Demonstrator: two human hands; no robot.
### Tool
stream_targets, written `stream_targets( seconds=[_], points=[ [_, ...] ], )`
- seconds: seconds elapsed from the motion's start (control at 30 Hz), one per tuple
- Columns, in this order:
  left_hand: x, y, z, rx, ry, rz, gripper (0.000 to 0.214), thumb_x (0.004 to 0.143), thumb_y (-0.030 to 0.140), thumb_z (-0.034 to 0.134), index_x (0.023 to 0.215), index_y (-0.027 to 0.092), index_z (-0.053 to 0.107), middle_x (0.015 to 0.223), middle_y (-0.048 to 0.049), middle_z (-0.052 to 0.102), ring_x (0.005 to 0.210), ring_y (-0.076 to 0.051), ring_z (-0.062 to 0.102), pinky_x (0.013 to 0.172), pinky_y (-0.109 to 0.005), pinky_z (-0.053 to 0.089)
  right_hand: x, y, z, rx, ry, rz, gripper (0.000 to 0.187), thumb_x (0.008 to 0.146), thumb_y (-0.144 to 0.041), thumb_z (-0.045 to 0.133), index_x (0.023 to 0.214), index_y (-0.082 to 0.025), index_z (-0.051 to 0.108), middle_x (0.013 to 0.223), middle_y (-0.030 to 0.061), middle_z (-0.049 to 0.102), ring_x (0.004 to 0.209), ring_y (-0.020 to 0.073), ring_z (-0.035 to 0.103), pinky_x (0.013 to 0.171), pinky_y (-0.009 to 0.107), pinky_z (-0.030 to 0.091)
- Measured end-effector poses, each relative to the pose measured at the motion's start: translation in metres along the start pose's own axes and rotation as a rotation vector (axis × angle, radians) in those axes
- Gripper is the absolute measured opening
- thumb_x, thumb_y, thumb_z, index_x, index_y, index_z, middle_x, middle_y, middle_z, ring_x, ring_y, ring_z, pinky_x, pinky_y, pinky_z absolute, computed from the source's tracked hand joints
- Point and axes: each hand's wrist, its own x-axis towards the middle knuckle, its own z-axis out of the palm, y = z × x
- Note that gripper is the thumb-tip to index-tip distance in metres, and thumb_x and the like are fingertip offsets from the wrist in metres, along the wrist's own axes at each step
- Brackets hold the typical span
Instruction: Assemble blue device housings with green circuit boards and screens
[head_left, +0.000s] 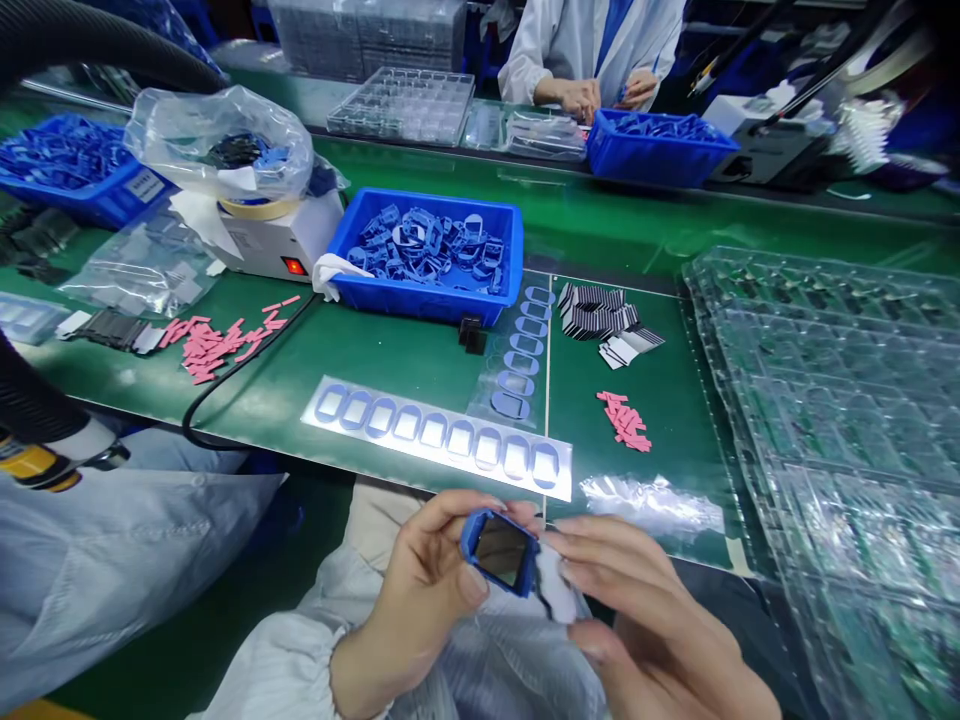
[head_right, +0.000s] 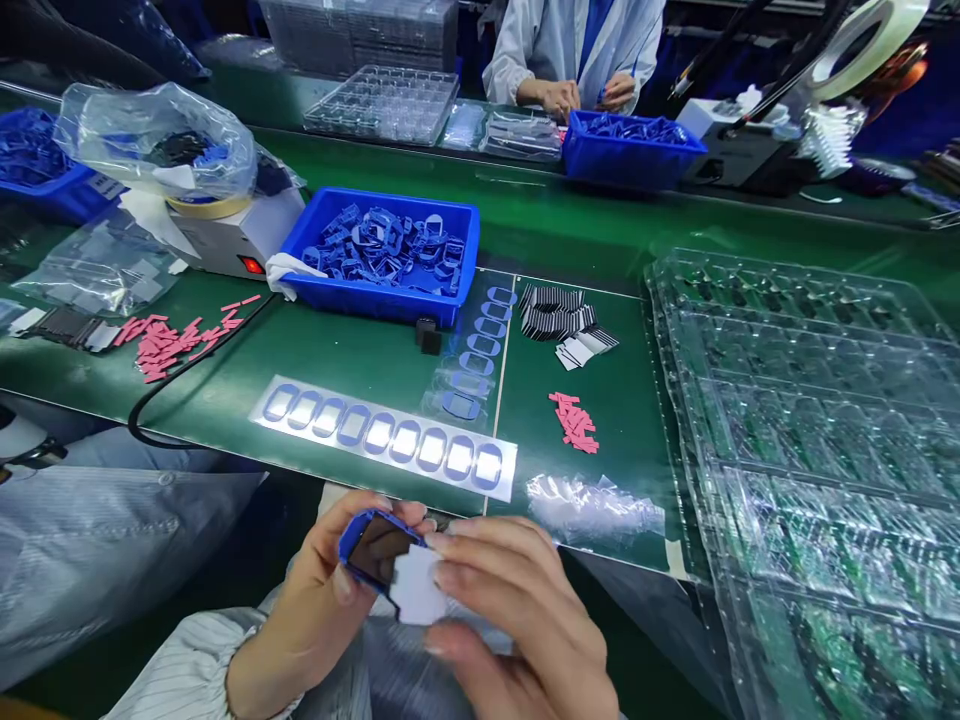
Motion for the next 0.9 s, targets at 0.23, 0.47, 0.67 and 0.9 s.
stream_targets(
  seconds=[0.23, 0.47, 0.67, 0.9],
  points=[
    [0.002, -0.006, 0.001, 0.073, 0.007, 0.059, 0.027, 0.067, 0.026, 0.08, 0.093, 0.028, 0.074, 0.106, -0.0017, 0.075, 0.095, -0.016, 0.07, 0.082, -0.019, 0.051, 0.0, -0.003, -0.001, -0.426, -0.101, -0.156, 0.016, 0.08, -0.017, 0.068, 0.094, -0.022, 0.069, 0.088, 0.0031, 0.075, 0.088, 0.0222, 0.065, 0.093, 0.043, 0.04],
    [0.007, -0.017, -0.002, 0.028, 0.05, 0.014, 0.029, 0.064, 0.027, 0.082, 0.092, 0.026, 0.074, 0.084, -0.0001, 0.078, 0.073, -0.011, 0.071, 0.069, -0.015, 0.052, -0.011, -0.008, 0.007, -0.522, -0.1, -0.124, 0.017, 0.085, -0.018, 0.06, 0.098, -0.024, 0.069, 0.098, 0.0027, 0.074, 0.097, 0.0229, 0.063, 0.102, 0.043, 0.032],
    [0.004, -0.019, -0.014, -0.039, 0.033, -0.156, 0.031, 0.063, 0.037, 0.081, 0.091, 0.024, 0.074, 0.083, -0.0018, 0.078, 0.078, -0.013, 0.072, 0.071, -0.018, 0.053, 0.001, 0.028, -0.011, -0.383, -0.136, -0.06, 0.023, 0.092, -0.026, 0.049, 0.109, -0.023, 0.064, 0.112, 0.0073, 0.068, 0.105, 0.0231, 0.06, 0.096, 0.044, 0.04],
    [-0.004, -0.014, -0.025, 0.004, 0.051, -0.246, 0.031, 0.062, 0.034, 0.082, 0.09, 0.024, 0.075, 0.09, -0.0034, 0.078, 0.083, -0.016, 0.072, 0.076, -0.021, 0.054, 0.049, 0.125, -0.059, -0.853, 0.033, 0.128, 0.032, 0.084, -0.046, 0.059, 0.086, -0.017, 0.072, 0.087, 0.0104, 0.071, 0.083, 0.0248, 0.06, 0.075, 0.04, 0.043]
  ],
)
